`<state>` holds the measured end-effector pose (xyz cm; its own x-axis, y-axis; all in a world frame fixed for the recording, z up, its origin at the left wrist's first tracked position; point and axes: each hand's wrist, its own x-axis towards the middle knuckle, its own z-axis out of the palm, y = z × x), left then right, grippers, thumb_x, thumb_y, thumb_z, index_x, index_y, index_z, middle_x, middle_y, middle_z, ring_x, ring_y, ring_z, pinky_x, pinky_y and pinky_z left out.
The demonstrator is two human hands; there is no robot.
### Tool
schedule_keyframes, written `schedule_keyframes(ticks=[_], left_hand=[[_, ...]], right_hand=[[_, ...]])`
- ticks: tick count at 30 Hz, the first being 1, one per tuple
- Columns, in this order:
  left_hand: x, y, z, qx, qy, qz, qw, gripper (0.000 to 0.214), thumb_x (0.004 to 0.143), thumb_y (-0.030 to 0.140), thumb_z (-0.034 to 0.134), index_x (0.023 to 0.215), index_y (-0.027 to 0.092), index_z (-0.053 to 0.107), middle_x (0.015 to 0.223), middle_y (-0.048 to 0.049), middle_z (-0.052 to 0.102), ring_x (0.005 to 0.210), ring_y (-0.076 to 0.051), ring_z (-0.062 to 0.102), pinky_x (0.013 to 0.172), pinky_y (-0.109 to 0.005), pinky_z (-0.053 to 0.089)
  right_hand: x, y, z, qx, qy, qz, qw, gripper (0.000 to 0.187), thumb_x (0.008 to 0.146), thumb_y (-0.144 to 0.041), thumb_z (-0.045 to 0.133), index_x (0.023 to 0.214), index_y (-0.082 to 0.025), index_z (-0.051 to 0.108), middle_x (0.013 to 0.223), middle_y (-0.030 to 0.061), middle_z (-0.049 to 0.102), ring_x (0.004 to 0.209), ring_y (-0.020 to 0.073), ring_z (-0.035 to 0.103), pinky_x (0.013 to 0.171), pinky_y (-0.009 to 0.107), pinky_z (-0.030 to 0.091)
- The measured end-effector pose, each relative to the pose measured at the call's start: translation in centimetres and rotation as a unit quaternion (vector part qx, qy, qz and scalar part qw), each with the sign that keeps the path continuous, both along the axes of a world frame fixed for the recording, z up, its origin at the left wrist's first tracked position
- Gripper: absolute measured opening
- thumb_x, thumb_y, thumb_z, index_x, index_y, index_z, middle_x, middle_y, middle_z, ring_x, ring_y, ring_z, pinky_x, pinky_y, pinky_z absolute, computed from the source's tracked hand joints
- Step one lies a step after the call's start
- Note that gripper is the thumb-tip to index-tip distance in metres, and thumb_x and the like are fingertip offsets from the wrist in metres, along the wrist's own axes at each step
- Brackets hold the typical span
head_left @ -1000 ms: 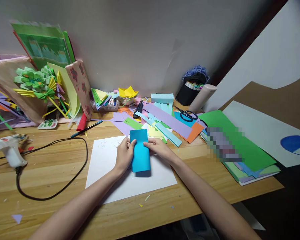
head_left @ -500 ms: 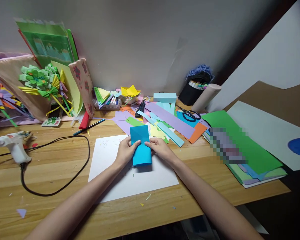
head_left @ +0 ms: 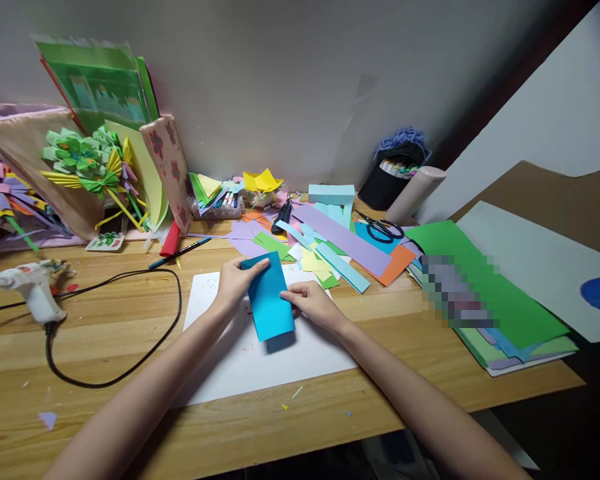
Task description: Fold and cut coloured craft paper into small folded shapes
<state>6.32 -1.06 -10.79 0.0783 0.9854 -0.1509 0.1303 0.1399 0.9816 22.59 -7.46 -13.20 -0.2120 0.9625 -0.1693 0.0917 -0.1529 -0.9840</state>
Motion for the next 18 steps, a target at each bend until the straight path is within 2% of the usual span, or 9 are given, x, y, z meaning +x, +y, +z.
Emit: schedule_keyframes(ticks=[4, 8, 10, 12, 15, 18], left_hand=[[-0.6, 0.6, 0.0, -0.027, -0.059, 0.025, 0.998, 0.043, 0.05, 0.048, 0.073, 0.071, 0.011, 0.062, 0.063, -0.0019, 0.062, 0.054, -0.011, 0.051, 0.05, -0.022, 0.038], [-1.3, 1.3, 0.3, -0.035, -0.05, 0.009, 0.998, 0.041, 0.049, 0.047, 0.073, 0.067, 0.013, 0.059, 0.06, 0.001, 0.058, 0.054, -0.01, 0.05, 0.051, -0.02, 0.037], [-1.8, 1.7, 0.6, -0.034, -0.014, -0.023, 0.999, 0.041, 0.047, 0.045, 0.075, 0.066, 0.013, 0.059, 0.059, 0.0013, 0.057, 0.055, -0.01, 0.05, 0.051, -0.02, 0.036], [-2.2, 2.0, 0.9, -0.039, 0.023, -0.08, 0.996, 0.041, 0.044, 0.042, 0.076, 0.069, 0.013, 0.06, 0.061, 0.0004, 0.059, 0.057, -0.011, 0.051, 0.052, -0.02, 0.036], [-2.7, 2.2, 1.0, -0.056, 0.082, -0.175, 0.98, 0.042, 0.046, 0.044, 0.075, 0.072, 0.014, 0.062, 0.065, -0.0009, 0.06, 0.057, -0.012, 0.052, 0.051, -0.021, 0.035], [-2.6, 2.0, 0.9, -0.037, 0.15, -0.182, 0.971, 0.041, 0.049, 0.05, 0.071, 0.06, 0.013, 0.057, 0.054, 0.0025, 0.051, 0.048, -0.009, 0.043, 0.044, -0.02, 0.027]], right_hand=[[0.2, 0.0, 0.2, 0.005, 0.004, -0.019, 1.0, 0.031, 0.069, -0.044, 0.06, 0.064, -0.014, 0.056, 0.059, -0.001, 0.05, 0.054, 0.0101, 0.047, 0.052, 0.023, 0.037], [1.0, 0.3, 0.0, 0.03, 0.005, -0.065, 0.997, 0.029, 0.067, -0.043, 0.063, 0.068, -0.015, 0.054, 0.058, -0.0027, 0.05, 0.052, 0.0085, 0.043, 0.05, 0.021, 0.032], [1.5, 0.6, 0.0, 0.027, 0.007, -0.096, 0.995, 0.031, 0.067, -0.045, 0.062, 0.067, -0.017, 0.049, 0.051, -0.0061, 0.043, 0.046, 0.0069, 0.037, 0.045, 0.02, 0.027], [1.9, 0.7, 0.0, 0.022, 0.001, -0.118, 0.993, 0.032, 0.067, -0.047, 0.06, 0.069, -0.018, 0.046, 0.048, -0.008, 0.039, 0.042, 0.0063, 0.033, 0.042, 0.019, 0.022], [2.4, 0.8, 0.4, 0.031, -0.034, -0.122, 0.992, 0.032, 0.066, -0.047, 0.062, 0.069, -0.019, 0.046, 0.05, -0.0068, 0.043, 0.043, 0.0071, 0.037, 0.041, 0.019, 0.024], [2.5, 0.7, 0.9, 0.047, -0.061, -0.103, 0.992, 0.032, 0.064, -0.044, 0.064, 0.066, -0.018, 0.046, 0.054, -0.005, 0.048, 0.048, 0.0087, 0.043, 0.043, 0.019, 0.028]])
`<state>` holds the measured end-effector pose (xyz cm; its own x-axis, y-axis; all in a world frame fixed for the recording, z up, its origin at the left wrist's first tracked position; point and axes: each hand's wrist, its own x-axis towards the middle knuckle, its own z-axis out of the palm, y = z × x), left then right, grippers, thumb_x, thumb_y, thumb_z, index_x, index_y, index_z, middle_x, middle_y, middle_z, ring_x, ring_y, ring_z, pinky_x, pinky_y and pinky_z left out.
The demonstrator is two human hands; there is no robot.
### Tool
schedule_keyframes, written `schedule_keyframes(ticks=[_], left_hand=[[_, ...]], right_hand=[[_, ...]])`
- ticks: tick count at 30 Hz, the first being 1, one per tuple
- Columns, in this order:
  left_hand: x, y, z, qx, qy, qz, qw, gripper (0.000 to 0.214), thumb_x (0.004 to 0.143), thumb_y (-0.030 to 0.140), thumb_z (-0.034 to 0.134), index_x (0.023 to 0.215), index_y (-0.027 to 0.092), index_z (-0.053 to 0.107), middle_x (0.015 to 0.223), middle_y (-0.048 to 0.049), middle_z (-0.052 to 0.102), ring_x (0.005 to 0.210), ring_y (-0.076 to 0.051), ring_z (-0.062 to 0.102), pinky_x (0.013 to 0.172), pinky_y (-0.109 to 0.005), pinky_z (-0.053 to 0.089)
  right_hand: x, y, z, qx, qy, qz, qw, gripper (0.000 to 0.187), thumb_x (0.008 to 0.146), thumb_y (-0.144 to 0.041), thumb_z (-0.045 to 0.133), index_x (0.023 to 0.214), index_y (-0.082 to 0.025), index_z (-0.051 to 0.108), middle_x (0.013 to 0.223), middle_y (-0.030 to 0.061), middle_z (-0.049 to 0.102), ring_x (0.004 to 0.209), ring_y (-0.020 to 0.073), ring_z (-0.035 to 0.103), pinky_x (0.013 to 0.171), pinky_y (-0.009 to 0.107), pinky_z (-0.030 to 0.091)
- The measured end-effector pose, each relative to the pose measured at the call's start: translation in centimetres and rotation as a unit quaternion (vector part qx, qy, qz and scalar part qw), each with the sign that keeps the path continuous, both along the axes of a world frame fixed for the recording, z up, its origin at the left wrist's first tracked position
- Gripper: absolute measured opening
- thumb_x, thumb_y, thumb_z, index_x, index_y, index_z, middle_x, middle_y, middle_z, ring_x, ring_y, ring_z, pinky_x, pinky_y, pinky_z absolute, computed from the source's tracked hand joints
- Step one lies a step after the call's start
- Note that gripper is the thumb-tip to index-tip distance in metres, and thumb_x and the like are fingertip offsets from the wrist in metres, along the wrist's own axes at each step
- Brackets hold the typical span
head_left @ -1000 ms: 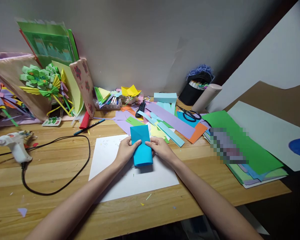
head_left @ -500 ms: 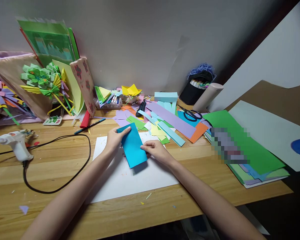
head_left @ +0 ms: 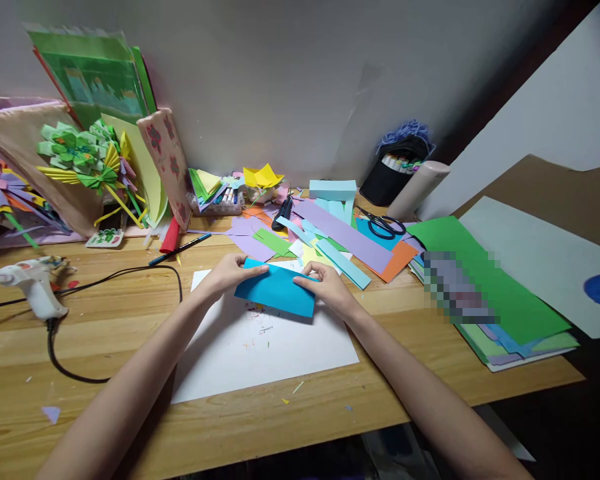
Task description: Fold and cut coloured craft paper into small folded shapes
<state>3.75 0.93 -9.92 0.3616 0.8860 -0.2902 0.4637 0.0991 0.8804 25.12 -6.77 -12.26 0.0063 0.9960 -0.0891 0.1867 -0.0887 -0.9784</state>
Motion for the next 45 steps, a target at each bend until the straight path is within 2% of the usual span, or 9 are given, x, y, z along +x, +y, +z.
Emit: schedule_keyframes(ticks=[6, 13, 18, 23, 32, 36, 39, 41, 45], left_hand=[[1.0, -1.0, 0.1, 0.076, 0.008, 0.014, 0.997, 0.04, 0.055, 0.053, 0.066, 0.054, 0.013, 0.059, 0.047, 0.0038, 0.046, 0.044, -0.007, 0.035, 0.042, -0.021, 0.021], [1.7, -1.9, 0.9, 0.151, 0.041, -0.07, 0.985, 0.032, 0.061, 0.044, 0.065, 0.07, 0.014, 0.07, 0.062, -0.0019, 0.062, 0.06, -0.013, 0.051, 0.052, -0.022, 0.035], [2.2, -2.4, 1.3, 0.169, 0.034, -0.103, 0.98, 0.028, 0.064, 0.04, 0.063, 0.072, 0.014, 0.07, 0.066, -0.0038, 0.066, 0.064, -0.015, 0.055, 0.057, -0.023, 0.039], [2.0, -2.0, 0.9, 0.149, 0.0, -0.094, 0.984, 0.029, 0.063, 0.042, 0.064, 0.071, 0.015, 0.07, 0.068, -0.0043, 0.068, 0.064, -0.015, 0.057, 0.056, -0.023, 0.04], [1.3, -1.1, 0.9, 0.135, -0.009, -0.04, 0.99, 0.03, 0.059, 0.043, 0.068, 0.067, 0.014, 0.069, 0.067, -0.0045, 0.067, 0.063, -0.015, 0.056, 0.052, -0.022, 0.039], [1.4, -0.8, 0.3, 0.12, -0.097, 0.073, 0.985, 0.038, 0.055, 0.044, 0.071, 0.074, 0.012, 0.065, 0.07, -0.0044, 0.065, 0.065, -0.015, 0.058, 0.053, -0.021, 0.042], [2.4, -1.7, -0.8, 0.018, -0.185, 0.141, 0.972, 0.048, 0.06, 0.049, 0.066, 0.09, 0.013, 0.058, 0.076, -0.0057, 0.066, 0.068, -0.015, 0.061, 0.059, -0.025, 0.048], [3.5, -3.0, -1.6, -0.097, -0.192, 0.091, 0.972, 0.048, 0.068, 0.056, 0.056, 0.086, 0.012, 0.056, 0.071, -0.0071, 0.065, 0.062, -0.016, 0.062, 0.058, -0.029, 0.05], [5.1, -5.1, -3.2, -0.108, -0.206, 0.018, 0.972, 0.041, 0.067, 0.048, 0.063, 0.085, 0.012, 0.056, 0.072, -0.0081, 0.067, 0.062, -0.018, 0.064, 0.058, -0.029, 0.052]], right_hand=[[0.2, 0.0, 0.7, 0.007, 0.0, 0.021, 1.0, 0.031, 0.067, -0.047, 0.061, 0.075, -0.017, 0.058, 0.071, 0.0, 0.057, 0.065, 0.0126, 0.05, 0.056, 0.023, 0.035], [1.0, -0.2, 0.4, -0.136, 0.109, 0.224, 0.959, 0.038, 0.072, -0.05, 0.058, 0.061, -0.014, 0.052, 0.056, -0.0046, 0.041, 0.051, 0.0064, 0.033, 0.049, 0.021, 0.026], [0.3, -0.4, -0.1, -0.149, 0.152, 0.219, 0.952, 0.038, 0.073, -0.051, 0.056, 0.067, -0.014, 0.052, 0.059, -0.0037, 0.042, 0.049, 0.0061, 0.034, 0.047, 0.021, 0.026], [0.0, -0.5, 0.2, -0.102, 0.099, 0.231, 0.962, 0.044, 0.072, -0.051, 0.057, 0.051, -0.017, 0.039, 0.049, -0.0072, 0.027, 0.044, 0.0049, 0.022, 0.041, 0.022, 0.016], [0.5, -0.3, 0.5, -0.072, -0.025, 0.159, 0.984, 0.039, 0.058, -0.048, 0.068, 0.051, -0.017, 0.046, 0.042, -0.0085, 0.031, 0.039, 0.0047, 0.029, 0.039, 0.02, 0.02], [0.3, -0.5, 0.5, -0.038, -0.014, 0.099, 0.994, 0.038, 0.06, -0.047, 0.068, 0.051, -0.018, 0.046, 0.039, -0.009, 0.031, 0.036, 0.0051, 0.032, 0.038, 0.019, 0.025], [-0.3, -0.5, 0.3, 0.004, 0.003, -0.013, 1.0, 0.038, 0.064, -0.049, 0.064, 0.054, -0.018, 0.045, 0.039, -0.008, 0.036, 0.034, 0.0057, 0.033, 0.036, 0.02, 0.025], [-0.7, -0.6, 0.1, 0.02, 0.018, -0.071, 0.997, 0.038, 0.066, -0.052, 0.062, 0.057, -0.019, 0.044, 0.039, -0.0072, 0.039, 0.034, 0.007, 0.035, 0.036, 0.021, 0.028], [-1.0, -0.6, -0.1, 0.028, 0.019, -0.068, 0.997, 0.039, 0.068, -0.056, 0.058, 0.059, -0.019, 0.047, 0.043, -0.0049, 0.046, 0.037, 0.0097, 0.043, 0.038, 0.022, 0.035]])
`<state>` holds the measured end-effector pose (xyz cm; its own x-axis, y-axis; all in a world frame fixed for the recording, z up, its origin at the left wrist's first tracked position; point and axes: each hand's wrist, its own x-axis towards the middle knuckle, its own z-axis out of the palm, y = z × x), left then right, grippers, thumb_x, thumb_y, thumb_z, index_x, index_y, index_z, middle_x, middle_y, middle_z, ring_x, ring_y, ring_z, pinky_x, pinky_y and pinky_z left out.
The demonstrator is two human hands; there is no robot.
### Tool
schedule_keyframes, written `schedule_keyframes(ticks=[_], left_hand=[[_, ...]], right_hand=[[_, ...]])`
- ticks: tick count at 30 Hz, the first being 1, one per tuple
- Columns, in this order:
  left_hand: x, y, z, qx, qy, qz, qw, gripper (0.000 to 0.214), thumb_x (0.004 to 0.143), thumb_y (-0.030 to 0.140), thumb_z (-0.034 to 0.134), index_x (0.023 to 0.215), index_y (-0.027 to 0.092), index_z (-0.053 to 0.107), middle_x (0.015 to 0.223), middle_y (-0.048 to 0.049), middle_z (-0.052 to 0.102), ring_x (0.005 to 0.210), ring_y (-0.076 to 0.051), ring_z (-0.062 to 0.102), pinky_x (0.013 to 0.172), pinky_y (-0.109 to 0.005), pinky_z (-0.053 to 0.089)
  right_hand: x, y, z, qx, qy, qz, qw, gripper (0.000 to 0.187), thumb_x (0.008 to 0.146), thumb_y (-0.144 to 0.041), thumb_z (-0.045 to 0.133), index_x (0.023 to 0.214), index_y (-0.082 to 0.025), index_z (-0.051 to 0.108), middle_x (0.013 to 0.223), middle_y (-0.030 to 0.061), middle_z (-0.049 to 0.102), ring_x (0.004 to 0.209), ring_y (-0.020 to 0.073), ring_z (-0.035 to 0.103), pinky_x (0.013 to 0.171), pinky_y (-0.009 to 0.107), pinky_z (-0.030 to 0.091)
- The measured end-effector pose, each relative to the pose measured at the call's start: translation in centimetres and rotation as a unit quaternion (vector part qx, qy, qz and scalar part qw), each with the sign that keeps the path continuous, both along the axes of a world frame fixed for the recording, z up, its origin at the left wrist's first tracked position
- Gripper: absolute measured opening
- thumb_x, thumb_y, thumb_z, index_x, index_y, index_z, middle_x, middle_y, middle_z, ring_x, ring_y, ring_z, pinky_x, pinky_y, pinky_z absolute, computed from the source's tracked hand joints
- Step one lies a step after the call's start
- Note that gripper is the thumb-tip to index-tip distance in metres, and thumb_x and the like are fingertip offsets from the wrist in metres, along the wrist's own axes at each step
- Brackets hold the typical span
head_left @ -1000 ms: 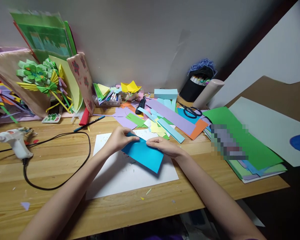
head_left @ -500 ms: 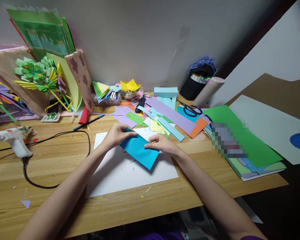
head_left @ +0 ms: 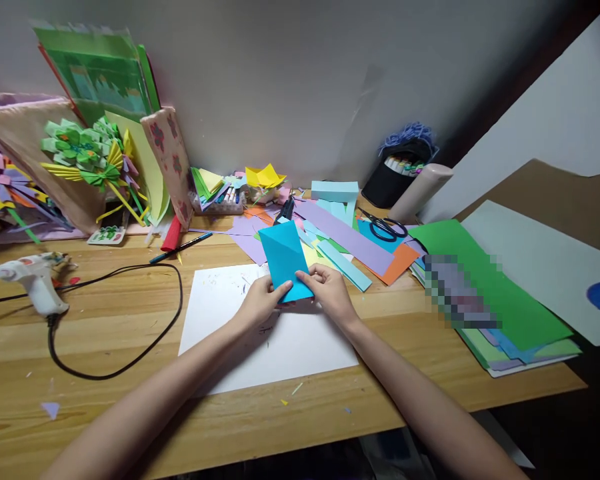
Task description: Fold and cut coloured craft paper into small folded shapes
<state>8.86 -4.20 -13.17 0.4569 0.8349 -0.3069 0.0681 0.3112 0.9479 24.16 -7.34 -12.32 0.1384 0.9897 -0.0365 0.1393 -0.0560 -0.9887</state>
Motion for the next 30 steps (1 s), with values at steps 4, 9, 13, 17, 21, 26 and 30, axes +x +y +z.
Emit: schedule_keyframes(ticks=[4, 9, 13, 17, 21, 26, 30], left_hand=[[-0.2, 0.1, -0.5, 0.021, -0.006, 0.006, 1.0, 0.037, 0.07, 0.045, 0.061, 0.081, 0.01, 0.055, 0.064, -0.0096, 0.067, 0.054, -0.019, 0.064, 0.051, -0.028, 0.051], [-0.9, 0.9, -0.3, 0.028, -0.01, -0.023, 0.999, 0.037, 0.07, 0.047, 0.059, 0.075, 0.011, 0.056, 0.056, -0.0072, 0.065, 0.05, -0.017, 0.062, 0.049, -0.027, 0.049], [-0.9, 0.9, -0.4, 0.069, 0.002, -0.025, 0.997, 0.035, 0.073, 0.048, 0.055, 0.073, 0.013, 0.054, 0.052, -0.0038, 0.063, 0.046, -0.016, 0.059, 0.045, -0.026, 0.045], [-1.0, 0.6, 0.0, 0.141, 0.05, -0.008, 0.989, 0.029, 0.077, 0.043, 0.05, 0.072, 0.015, 0.054, 0.048, -0.0003, 0.06, 0.043, -0.015, 0.057, 0.044, -0.024, 0.041], [-1.1, 0.4, 0.6, 0.161, 0.066, -0.01, 0.985, 0.029, 0.077, 0.043, 0.049, 0.069, 0.016, 0.054, 0.048, 0.0001, 0.059, 0.044, -0.014, 0.056, 0.046, -0.024, 0.04], [-1.0, 0.3, 0.7, 0.133, 0.066, -0.022, 0.989, 0.025, 0.066, 0.038, 0.063, 0.073, 0.014, 0.056, 0.056, -0.0012, 0.06, 0.047, -0.012, 0.054, 0.044, -0.022, 0.038], [-1.1, 0.5, 0.5, 0.127, 0.064, -0.053, 0.988, 0.027, 0.067, 0.037, 0.063, 0.077, 0.013, 0.058, 0.057, -0.0022, 0.06, 0.045, -0.011, 0.051, 0.043, -0.022, 0.036]], right_hand=[[0.8, 0.2, 0.4, -0.041, 0.015, 0.114, 0.993, 0.044, 0.074, -0.057, 0.05, 0.058, -0.016, 0.052, 0.05, -0.0009, 0.054, 0.046, 0.0109, 0.053, 0.047, 0.023, 0.042], [1.8, 0.5, 0.6, -0.104, 0.046, 0.188, 0.976, 0.037, 0.068, -0.051, 0.06, 0.066, -0.014, 0.059, 0.061, 0.0015, 0.062, 0.056, 0.0123, 0.061, 0.054, 0.022, 0.047], [1.5, 0.5, 0.4, -0.099, 0.024, 0.162, 0.982, 0.036, 0.067, -0.049, 0.062, 0.062, -0.014, 0.057, 0.057, 0.0017, 0.063, 0.051, 0.0112, 0.059, 0.052, 0.022, 0.047], [1.1, 0.3, 0.2, -0.095, 0.023, 0.15, 0.984, 0.031, 0.069, -0.043, 0.063, 0.063, -0.014, 0.053, 0.059, 0.003, 0.065, 0.054, 0.0121, 0.061, 0.053, 0.023, 0.047], [1.0, 0.1, 0.2, -0.12, 0.038, 0.169, 0.978, 0.029, 0.064, -0.038, 0.068, 0.07, -0.014, 0.054, 0.066, 0.0049, 0.067, 0.054, 0.0119, 0.061, 0.052, 0.024, 0.047], [1.0, 0.1, 0.1, -0.116, 0.044, 0.175, 0.977, 0.033, 0.064, -0.041, 0.067, 0.078, -0.013, 0.059, 0.068, 0.0055, 0.068, 0.055, 0.0119, 0.061, 0.054, 0.024, 0.048], [1.3, 0.3, -0.1, -0.108, 0.027, 0.197, 0.974, 0.035, 0.065, -0.045, 0.065, 0.079, -0.013, 0.06, 0.062, 0.0038, 0.066, 0.053, 0.0124, 0.061, 0.051, 0.023, 0.047]])
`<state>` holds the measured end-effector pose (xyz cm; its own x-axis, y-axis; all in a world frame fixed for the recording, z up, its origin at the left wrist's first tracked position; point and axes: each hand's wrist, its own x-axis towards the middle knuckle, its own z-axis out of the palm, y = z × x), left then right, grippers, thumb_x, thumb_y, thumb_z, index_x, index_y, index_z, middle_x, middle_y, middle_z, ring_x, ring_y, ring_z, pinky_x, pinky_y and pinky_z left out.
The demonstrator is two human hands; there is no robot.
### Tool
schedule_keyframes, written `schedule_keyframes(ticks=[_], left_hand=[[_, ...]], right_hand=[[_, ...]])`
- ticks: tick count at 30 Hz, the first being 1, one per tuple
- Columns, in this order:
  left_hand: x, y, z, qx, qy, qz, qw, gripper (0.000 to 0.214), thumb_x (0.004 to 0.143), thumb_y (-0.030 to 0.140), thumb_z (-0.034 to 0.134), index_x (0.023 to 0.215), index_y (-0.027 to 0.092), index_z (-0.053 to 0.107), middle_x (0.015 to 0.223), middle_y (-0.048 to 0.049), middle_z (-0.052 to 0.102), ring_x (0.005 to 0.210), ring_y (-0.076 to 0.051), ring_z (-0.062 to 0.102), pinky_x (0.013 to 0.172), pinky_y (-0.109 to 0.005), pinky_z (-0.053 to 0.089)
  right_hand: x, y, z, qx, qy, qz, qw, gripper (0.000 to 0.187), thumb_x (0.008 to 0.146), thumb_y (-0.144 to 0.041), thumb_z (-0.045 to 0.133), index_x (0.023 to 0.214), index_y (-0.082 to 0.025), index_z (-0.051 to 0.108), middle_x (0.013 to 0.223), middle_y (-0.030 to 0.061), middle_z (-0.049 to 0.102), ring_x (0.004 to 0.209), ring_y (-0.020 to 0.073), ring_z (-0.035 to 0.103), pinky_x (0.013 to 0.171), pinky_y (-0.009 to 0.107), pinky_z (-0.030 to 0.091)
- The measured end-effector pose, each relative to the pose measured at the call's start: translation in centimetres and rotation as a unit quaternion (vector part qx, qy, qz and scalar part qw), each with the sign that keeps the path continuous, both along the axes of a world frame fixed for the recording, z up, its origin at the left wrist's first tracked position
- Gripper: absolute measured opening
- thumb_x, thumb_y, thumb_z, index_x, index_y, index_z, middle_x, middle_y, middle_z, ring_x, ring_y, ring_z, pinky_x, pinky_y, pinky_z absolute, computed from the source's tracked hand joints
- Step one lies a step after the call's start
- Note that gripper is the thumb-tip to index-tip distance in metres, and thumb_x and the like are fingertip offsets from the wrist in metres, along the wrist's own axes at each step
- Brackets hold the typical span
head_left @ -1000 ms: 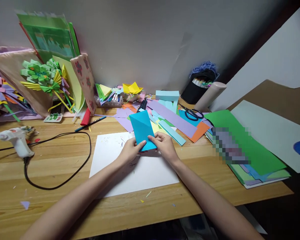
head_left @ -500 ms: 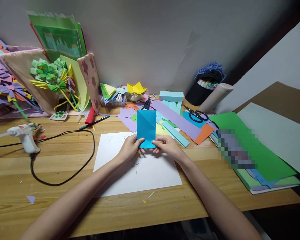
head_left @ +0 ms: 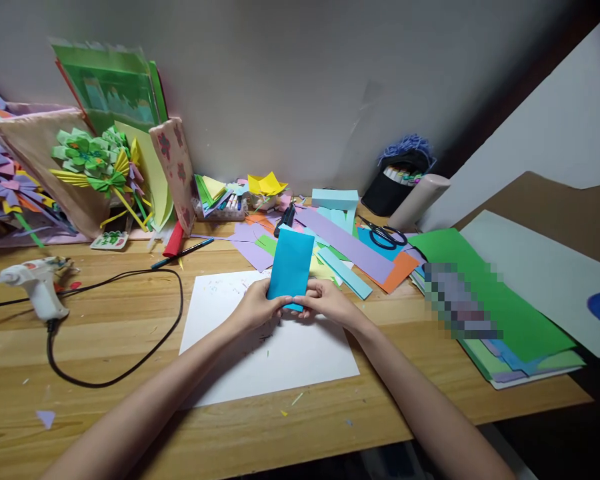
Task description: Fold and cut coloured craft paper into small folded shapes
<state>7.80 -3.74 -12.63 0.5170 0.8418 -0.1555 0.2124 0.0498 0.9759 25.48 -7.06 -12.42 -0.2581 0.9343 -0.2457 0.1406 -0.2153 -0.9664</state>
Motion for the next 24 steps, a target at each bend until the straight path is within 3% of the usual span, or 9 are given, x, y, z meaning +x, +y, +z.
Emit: schedule_keyframes(ticks=[6, 11, 13, 19, 21, 24], left_hand=[[-0.4, 0.2, 0.3, -0.043, 0.037, -0.065, 0.996, 0.025, 0.065, 0.036, 0.064, 0.074, 0.014, 0.06, 0.053, -0.0011, 0.058, 0.042, -0.009, 0.045, 0.041, -0.021, 0.032], [-1.0, 0.5, 1.0, -0.066, 0.064, -0.095, 0.991, 0.025, 0.061, 0.038, 0.066, 0.066, 0.015, 0.059, 0.052, -0.0009, 0.059, 0.039, -0.009, 0.044, 0.04, -0.021, 0.031], [-1.0, 0.8, 1.3, -0.06, 0.063, -0.06, 0.994, 0.026, 0.06, 0.039, 0.067, 0.063, 0.015, 0.059, 0.05, 0.0003, 0.057, 0.039, -0.009, 0.043, 0.04, -0.021, 0.031], [0.1, 0.2, 1.7, -0.068, -0.039, 0.145, 0.986, 0.033, 0.06, 0.044, 0.068, 0.067, 0.012, 0.059, 0.058, -0.0028, 0.062, 0.052, -0.013, 0.056, 0.052, -0.024, 0.044], [0.8, -0.5, 1.6, -0.079, -0.07, 0.155, 0.982, 0.036, 0.058, 0.043, 0.07, 0.073, 0.011, 0.062, 0.065, -0.0053, 0.065, 0.058, -0.014, 0.06, 0.057, -0.025, 0.048], [1.4, -1.4, 1.5, -0.045, -0.116, 0.147, 0.981, 0.034, 0.06, 0.042, 0.069, 0.073, 0.011, 0.064, 0.069, -0.0068, 0.067, 0.061, -0.015, 0.061, 0.062, -0.027, 0.05]], right_hand=[[0.6, 0.5, 0.1, 0.026, -0.018, -0.087, 0.996, 0.033, 0.064, -0.045, 0.066, 0.062, -0.015, 0.052, 0.05, 0.0009, 0.061, 0.047, 0.0111, 0.057, 0.048, 0.021, 0.044], [1.8, 1.0, 0.8, 0.06, 0.02, -0.158, 0.985, 0.032, 0.061, -0.043, 0.069, 0.062, -0.016, 0.053, 0.053, 0.0008, 0.062, 0.05, 0.0116, 0.059, 0.054, 0.024, 0.048], [2.0, 1.1, 0.8, 0.066, 0.037, -0.181, 0.981, 0.032, 0.061, -0.043, 0.07, 0.063, -0.016, 0.053, 0.055, 0.0018, 0.063, 0.052, 0.0123, 0.061, 0.056, 0.024, 0.049], [-0.6, 0.7, -0.1, 0.09, 0.143, -0.314, 0.934, 0.03, 0.063, -0.041, 0.069, 0.07, -0.017, 0.053, 0.063, 0.0011, 0.064, 0.058, 0.0122, 0.062, 0.064, 0.025, 0.052], [-1.8, 0.4, -0.4, 0.097, 0.164, -0.328, 0.925, 0.029, 0.063, -0.04, 0.069, 0.071, -0.017, 0.053, 0.064, -0.0002, 0.063, 0.059, 0.012, 0.062, 0.066, 0.026, 0.052], [-2.9, 0.0, -0.7, 0.096, 0.15, -0.283, 0.943, 0.026, 0.064, -0.038, 0.068, 0.068, -0.016, 0.055, 0.062, -0.0015, 0.062, 0.06, 0.0121, 0.062, 0.065, 0.025, 0.051]])
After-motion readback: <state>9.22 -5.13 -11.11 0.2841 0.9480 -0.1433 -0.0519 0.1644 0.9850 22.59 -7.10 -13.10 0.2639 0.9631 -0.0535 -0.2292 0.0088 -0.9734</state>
